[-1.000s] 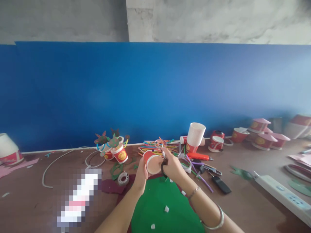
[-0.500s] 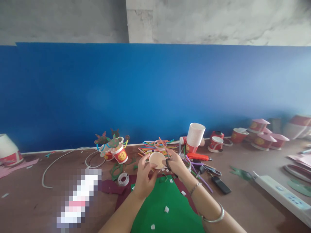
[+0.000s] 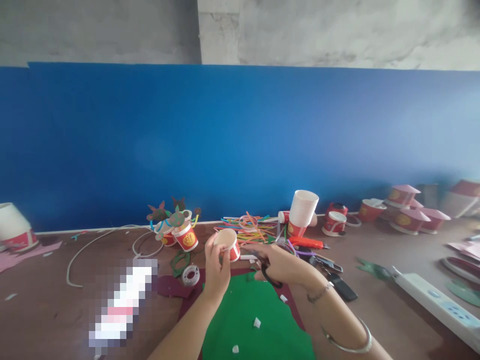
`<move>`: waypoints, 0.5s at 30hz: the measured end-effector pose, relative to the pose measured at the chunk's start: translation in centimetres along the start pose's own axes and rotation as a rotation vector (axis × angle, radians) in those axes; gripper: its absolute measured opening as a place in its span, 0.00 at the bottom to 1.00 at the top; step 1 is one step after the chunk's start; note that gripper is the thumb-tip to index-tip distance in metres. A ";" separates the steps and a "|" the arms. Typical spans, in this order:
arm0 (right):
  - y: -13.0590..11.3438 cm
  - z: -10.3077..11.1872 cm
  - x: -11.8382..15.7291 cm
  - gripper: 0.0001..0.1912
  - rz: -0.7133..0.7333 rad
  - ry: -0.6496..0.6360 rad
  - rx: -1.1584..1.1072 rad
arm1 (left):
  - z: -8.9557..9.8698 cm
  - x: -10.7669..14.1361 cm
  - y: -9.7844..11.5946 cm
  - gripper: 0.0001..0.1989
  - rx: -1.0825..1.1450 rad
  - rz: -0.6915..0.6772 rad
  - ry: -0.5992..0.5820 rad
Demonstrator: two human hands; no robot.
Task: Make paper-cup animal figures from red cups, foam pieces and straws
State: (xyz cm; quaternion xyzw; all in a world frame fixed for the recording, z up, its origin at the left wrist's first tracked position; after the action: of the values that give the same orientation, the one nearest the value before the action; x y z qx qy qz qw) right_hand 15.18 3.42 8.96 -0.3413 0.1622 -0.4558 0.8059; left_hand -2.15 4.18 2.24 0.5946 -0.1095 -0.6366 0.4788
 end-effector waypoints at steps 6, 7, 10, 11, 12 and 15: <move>-0.9 -0.6 -0.1 0.36 0.034 0.002 0.197 | -0.1 -0.1 -0.4 0.06 0.018 0.034 0.009; -1.0 -0.8 -0.2 0.36 0.040 -0.005 0.200 | -0.1 -0.1 -0.5 0.06 0.023 0.034 0.006; -0.9 -1.0 -0.4 0.38 0.030 -0.002 0.210 | -0.3 -0.1 -0.7 0.05 0.052 0.037 0.007; -0.9 -1.0 -0.4 0.38 0.025 -0.004 0.213 | -0.3 -0.1 -0.7 0.05 0.058 0.042 0.009; -0.8 -1.0 -0.4 0.38 0.020 -0.005 0.216 | -0.3 -0.1 -0.8 0.05 0.061 0.046 0.009; -0.8 -1.0 -0.4 0.38 0.014 -0.003 0.220 | -0.4 -0.1 -1.0 0.06 0.057 0.059 0.001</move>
State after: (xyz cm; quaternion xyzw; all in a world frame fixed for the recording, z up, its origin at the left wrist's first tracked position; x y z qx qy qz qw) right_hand 13.91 3.06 8.82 -0.2506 0.1123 -0.4647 0.8418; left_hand -2.33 4.94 1.56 0.6048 -0.1451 -0.6184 0.4804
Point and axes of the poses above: each hand's wrist, its own x-axis away from the middle knuckle, its own z-axis out of the back of the hand, y = z × x, the point moved 4 cm from there along -x, towards the middle knuckle, and after that the axes turned 1 degree about z, right-handed, at the moved point
